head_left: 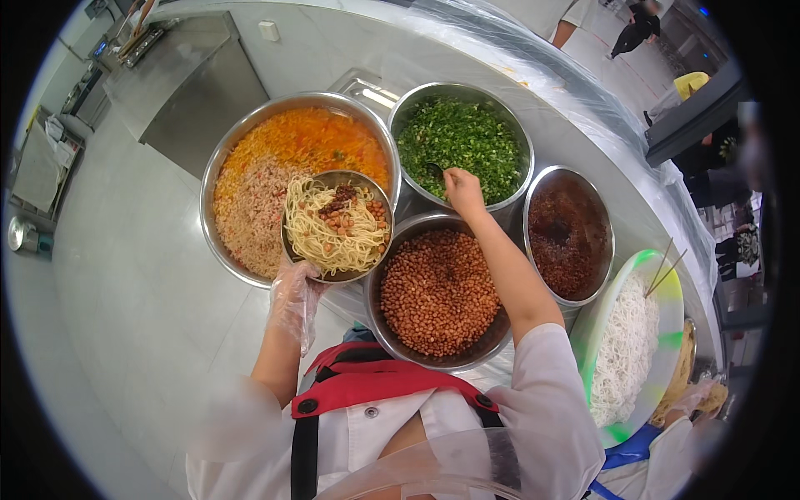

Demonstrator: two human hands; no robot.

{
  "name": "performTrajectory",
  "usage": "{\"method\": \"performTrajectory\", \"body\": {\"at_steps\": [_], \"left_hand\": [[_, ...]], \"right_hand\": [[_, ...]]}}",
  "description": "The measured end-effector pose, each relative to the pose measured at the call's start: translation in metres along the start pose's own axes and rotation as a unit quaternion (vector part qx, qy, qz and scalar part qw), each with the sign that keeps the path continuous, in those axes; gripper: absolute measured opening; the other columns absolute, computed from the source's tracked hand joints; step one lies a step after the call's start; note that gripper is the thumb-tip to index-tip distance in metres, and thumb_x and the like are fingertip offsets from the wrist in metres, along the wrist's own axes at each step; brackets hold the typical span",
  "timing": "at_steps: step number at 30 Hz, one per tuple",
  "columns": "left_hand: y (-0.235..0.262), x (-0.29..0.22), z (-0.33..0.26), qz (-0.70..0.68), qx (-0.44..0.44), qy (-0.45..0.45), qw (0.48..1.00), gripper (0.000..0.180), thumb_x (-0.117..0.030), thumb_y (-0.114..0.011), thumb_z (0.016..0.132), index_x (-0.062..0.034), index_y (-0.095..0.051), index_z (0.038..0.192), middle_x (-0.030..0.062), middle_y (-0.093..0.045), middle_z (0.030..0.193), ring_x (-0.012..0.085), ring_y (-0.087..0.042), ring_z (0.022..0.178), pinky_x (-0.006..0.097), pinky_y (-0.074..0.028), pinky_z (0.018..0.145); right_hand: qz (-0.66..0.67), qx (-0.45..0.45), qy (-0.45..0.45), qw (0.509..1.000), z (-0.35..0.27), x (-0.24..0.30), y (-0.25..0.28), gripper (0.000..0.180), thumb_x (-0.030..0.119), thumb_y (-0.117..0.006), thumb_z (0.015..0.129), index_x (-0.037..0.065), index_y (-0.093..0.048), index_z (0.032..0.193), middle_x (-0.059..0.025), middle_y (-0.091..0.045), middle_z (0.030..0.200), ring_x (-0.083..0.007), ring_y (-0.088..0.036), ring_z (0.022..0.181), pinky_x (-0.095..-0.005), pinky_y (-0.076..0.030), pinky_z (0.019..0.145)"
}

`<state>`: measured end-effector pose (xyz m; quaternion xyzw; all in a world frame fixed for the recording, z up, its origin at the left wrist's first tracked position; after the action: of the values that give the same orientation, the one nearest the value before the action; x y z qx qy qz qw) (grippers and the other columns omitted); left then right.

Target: The person assembles individual noodle bowls by adding toppings from several metal containers. They scoop sauces, chopped greens, peanuts, and shredded ingredients into bowls of noodles, then hand each completed bowl to a customer across the counter.

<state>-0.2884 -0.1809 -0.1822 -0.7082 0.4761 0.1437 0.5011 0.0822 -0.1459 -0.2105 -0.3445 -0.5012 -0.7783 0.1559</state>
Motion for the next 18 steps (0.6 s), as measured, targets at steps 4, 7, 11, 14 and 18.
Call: {"method": "performTrajectory", "body": {"at_steps": [4, 7, 11, 14, 18], "left_hand": [[-0.001, 0.002, 0.003, -0.021, -0.004, 0.02, 1.0, 0.085, 0.01, -0.039, 0.057, -0.0144, -0.026, 0.138, 0.0164, -0.046, 0.128, 0.0368, -0.053, 0.11, 0.052, -0.052, 0.084], [-0.017, 0.006, 0.012, -0.021, 0.045, 0.017, 0.999, 0.087, 0.01, -0.041, 0.06, -0.0142, -0.018, 0.141, 0.0171, -0.049, 0.122, 0.0336, -0.059, 0.098, 0.047, -0.057, 0.075], [-0.047, 0.004, 0.01, 0.004, 0.049, 0.029, 0.998, 0.093, 0.009, -0.044, 0.06, -0.0208, -0.016, 0.143, 0.0182, -0.045, 0.128, 0.0386, -0.053, 0.108, 0.057, -0.051, 0.082], [-0.055, 0.01, 0.019, 0.007, 0.073, 0.027, 0.997, 0.093, 0.009, -0.043, 0.06, -0.0216, -0.015, 0.144, 0.0179, -0.046, 0.127, 0.0383, -0.053, 0.107, 0.057, -0.051, 0.081], [-0.054, 0.018, 0.026, -0.001, 0.082, 0.035, 0.996, 0.088, 0.009, -0.042, 0.063, -0.0199, -0.02, 0.143, 0.0151, -0.048, 0.122, 0.0327, -0.056, 0.102, 0.05, -0.055, 0.076]], "right_hand": [[0.108, -0.021, -0.162, 0.981, 0.003, -0.027, 0.025, 0.022, 0.016, -0.054, 0.088, -0.003, -0.063, 0.094, -0.014, -0.066, 0.073, -0.0165, -0.064, 0.059, -0.0297, -0.049, 0.057], [0.16, -0.047, -0.185, 0.969, 0.008, -0.023, 0.064, 0.027, 0.021, -0.052, 0.087, -0.002, -0.063, 0.094, -0.0096, -0.065, 0.061, -0.0143, -0.064, 0.059, -0.0276, -0.048, 0.057], [0.294, -0.08, -0.171, 0.937, 0.002, 0.02, 0.112, 0.023, 0.017, -0.055, 0.087, -0.004, -0.062, 0.097, -0.0127, -0.064, 0.07, -0.0156, -0.062, 0.058, -0.0255, -0.048, 0.058], [0.341, -0.081, -0.126, 0.928, -0.018, 0.08, 0.14, 0.023, 0.016, -0.053, 0.091, -0.004, -0.061, 0.098, -0.0118, -0.063, 0.076, -0.0139, -0.062, 0.063, -0.025, -0.048, 0.059], [0.241, -0.044, 0.015, 0.969, -0.074, 0.157, 0.149, 0.018, 0.01, -0.054, 0.09, -0.003, -0.061, 0.099, -0.0123, -0.063, 0.084, -0.0154, -0.061, 0.066, -0.0263, -0.049, 0.062]]}}
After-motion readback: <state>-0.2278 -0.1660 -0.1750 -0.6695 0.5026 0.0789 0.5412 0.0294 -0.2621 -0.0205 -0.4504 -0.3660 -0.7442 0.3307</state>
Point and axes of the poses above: each hand's wrist, its own z-axis towards the middle knuckle, its own y-axis out of the back of the hand, x = y × z, the point moved 10 cm from there along z, towards the middle knuckle
